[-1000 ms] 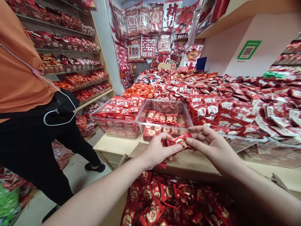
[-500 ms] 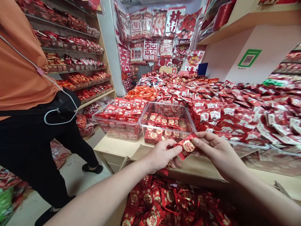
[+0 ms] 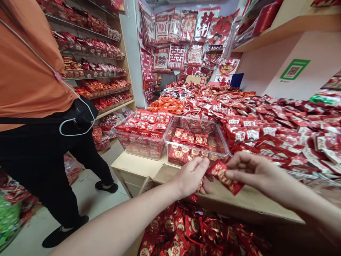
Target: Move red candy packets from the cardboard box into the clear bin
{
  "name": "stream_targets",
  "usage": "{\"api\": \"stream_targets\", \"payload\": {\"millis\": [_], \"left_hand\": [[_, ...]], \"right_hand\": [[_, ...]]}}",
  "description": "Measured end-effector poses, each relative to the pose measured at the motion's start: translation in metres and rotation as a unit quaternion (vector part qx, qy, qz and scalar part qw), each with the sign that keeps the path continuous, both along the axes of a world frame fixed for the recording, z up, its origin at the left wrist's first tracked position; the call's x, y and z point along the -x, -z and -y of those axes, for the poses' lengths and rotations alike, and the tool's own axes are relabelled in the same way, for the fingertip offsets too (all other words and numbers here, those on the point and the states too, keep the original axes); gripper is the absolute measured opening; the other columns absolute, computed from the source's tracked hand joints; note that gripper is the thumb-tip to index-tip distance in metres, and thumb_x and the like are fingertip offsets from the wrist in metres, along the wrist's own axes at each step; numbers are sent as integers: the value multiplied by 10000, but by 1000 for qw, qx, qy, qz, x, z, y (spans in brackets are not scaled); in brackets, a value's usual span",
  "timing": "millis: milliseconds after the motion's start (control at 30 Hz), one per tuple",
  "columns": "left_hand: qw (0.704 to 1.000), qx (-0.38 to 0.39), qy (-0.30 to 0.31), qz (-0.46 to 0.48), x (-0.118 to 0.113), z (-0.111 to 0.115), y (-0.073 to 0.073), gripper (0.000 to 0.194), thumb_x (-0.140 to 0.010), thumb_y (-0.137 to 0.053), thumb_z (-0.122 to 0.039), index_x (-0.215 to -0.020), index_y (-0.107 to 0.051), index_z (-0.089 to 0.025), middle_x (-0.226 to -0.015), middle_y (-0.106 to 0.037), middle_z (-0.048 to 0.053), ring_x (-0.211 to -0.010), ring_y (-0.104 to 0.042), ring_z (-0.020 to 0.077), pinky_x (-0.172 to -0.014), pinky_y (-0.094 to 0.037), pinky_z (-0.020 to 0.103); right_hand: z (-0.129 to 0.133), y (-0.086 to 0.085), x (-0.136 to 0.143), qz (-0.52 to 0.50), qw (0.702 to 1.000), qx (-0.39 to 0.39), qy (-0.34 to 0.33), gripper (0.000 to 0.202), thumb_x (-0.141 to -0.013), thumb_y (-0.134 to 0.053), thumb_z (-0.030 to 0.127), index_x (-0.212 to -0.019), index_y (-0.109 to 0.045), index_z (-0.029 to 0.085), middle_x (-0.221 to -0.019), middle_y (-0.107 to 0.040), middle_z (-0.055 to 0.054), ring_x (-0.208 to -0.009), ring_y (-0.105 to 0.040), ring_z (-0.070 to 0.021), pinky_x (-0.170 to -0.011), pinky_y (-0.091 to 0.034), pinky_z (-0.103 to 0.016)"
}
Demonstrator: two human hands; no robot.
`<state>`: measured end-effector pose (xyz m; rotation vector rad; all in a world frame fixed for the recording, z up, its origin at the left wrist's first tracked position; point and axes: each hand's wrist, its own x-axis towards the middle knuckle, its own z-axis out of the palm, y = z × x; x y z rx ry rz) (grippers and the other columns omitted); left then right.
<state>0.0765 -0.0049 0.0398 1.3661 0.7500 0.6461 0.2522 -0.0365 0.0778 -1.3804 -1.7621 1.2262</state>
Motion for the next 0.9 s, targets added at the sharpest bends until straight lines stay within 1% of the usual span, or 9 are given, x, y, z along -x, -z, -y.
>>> {"api": "stream_targets", "payload": {"millis": [100,167,233,267,333,400,500,700,900], "left_hand": [[999,14,-32,22,-2,-1,3,401,-767,-324,-571,-772,-396,-176,-642,-529,-3,-417,-508,75,-373,-383,171],[999,16,-26,24,-3,-2,4,402,-772,-317,-560,-753,-395,-166,-684,-531,9,-423,-509,72,-370,-378,172],[1000,11,-11,14,-4,-3,5,362,-767,-365,-518,-737,-403,-158,-682,-526,6,-426,-503,67,-377,-378,172],[1000,7,-6,11,-5,-3,4,333,-762,-393,-489,-732,-406,-158,-682,-525,2,-427,-499,63,-382,-379,172],[1000,1,-7,6,-4,-2,3,281,-754,-430,-437,-727,-410,-158,-679,-524,-4,-430,-492,56,-393,-382,172],[1000,-4,-11,-2,-4,0,2,245,-749,-447,-399,-724,-418,-157,-654,-516,-12,-426,-485,52,-402,-387,173],[1000,-9,-11,-10,-2,1,1,211,-739,-459,-368,-733,-432,-159,-623,-506,-21,-425,-485,55,-402,-387,172],[999,-17,-5,-35,0,1,5,167,-715,-483,-322,-776,-447,-171,-576,-477,-39,-450,-505,72,-394,-375,154],[999,-21,3,-45,1,1,6,165,-706,-488,-296,-809,-462,-169,-560,-485,-37,-463,-510,79,-367,-334,135]], "right_hand": [[-13,-20,-4,15,995,-57,74,304,-609,-653,424,-729,-521,177,-656,-603,-33,-587,-566,-144,-521,-475,-267],[-31,-35,-3,-17,986,-97,134,318,-578,-688,375,-787,-533,194,-672,-610,-29,-585,-571,-143,-506,-474,-257],[-57,-44,5,-69,980,-90,161,308,-565,-709,282,-809,-536,210,-683,-608,-19,-598,-574,-138,-513,-479,-251],[-71,-45,12,-91,981,-58,160,280,-567,-706,226,-789,-536,209,-672,-604,-14,-593,-572,-133,-513,-481,-247],[-100,-40,28,-92,984,43,149,200,-588,-666,109,-710,-531,192,-609,-583,4,-545,-552,-106,-487,-475,-222],[-124,-29,44,-54,980,123,150,185,-613,-600,20,-613,-499,176,-521,-537,33,-480,-513,-73,-444,-457,-181],[-148,-9,60,-9,972,186,143,233,-645,-530,-37,-541,-465,161,-464,-499,48,-455,-503,-60,-441,-464,-162],[-166,18,71,75,951,283,94,226,-692,-486,-35,-541,-491,133,-480,-549,2,-524,-576,-93,-493,-491,-172],[-169,30,74,160,937,303,64,153,-727,-506,100,-583,-533,144,-470,-575,-26,-536,-590,-149,-492,-501,-243]]}}
